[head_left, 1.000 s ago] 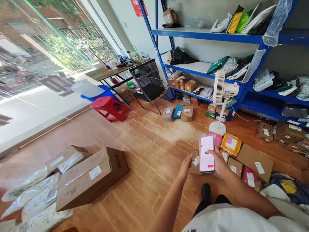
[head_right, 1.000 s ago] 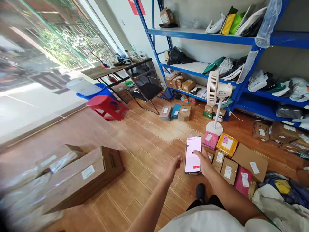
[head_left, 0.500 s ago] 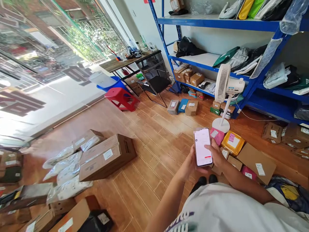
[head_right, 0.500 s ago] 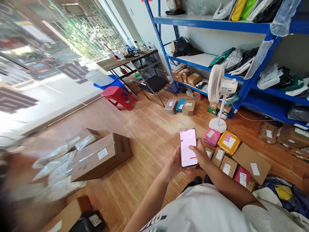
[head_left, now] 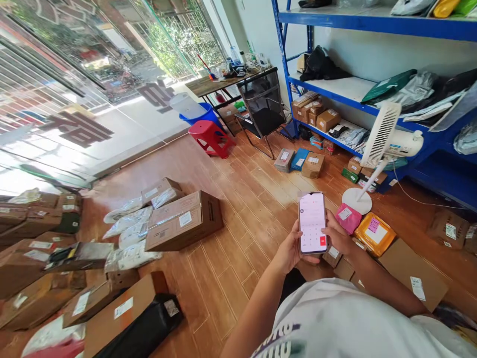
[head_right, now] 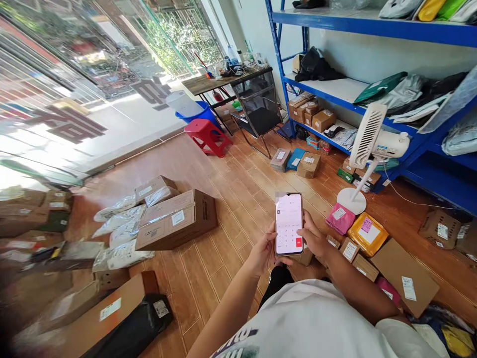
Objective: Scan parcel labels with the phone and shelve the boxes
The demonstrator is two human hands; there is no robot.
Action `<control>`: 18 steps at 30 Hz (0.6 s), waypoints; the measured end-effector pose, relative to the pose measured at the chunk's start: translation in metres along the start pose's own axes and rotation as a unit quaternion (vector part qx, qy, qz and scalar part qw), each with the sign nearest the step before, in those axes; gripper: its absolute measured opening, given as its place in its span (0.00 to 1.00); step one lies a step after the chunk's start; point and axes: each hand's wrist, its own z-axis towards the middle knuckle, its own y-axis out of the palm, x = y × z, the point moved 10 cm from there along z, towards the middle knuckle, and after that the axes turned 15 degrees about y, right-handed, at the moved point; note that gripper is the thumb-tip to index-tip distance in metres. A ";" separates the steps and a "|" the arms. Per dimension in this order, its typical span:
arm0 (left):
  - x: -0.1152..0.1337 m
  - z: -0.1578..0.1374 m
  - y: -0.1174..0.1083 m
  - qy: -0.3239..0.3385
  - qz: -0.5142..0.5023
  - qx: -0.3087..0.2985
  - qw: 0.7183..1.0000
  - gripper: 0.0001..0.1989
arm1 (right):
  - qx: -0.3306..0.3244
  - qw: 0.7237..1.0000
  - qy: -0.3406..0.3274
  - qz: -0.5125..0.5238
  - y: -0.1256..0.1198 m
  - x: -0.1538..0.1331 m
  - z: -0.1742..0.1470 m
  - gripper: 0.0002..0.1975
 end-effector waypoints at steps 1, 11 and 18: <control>0.010 0.004 -0.011 -0.001 0.001 0.002 1.000 0.44 | -0.001 1.000 -0.001 0.000 0.007 0.000 0.013 0.27; 0.157 0.060 -0.133 0.000 0.032 -0.009 0.999 0.39 | -0.044 0.998 -0.031 0.029 0.125 -0.022 0.171 0.32; 0.228 0.102 -0.181 0.015 0.062 0.022 0.998 0.45 | -0.094 0.993 -0.052 -0.051 0.174 -0.046 0.243 0.49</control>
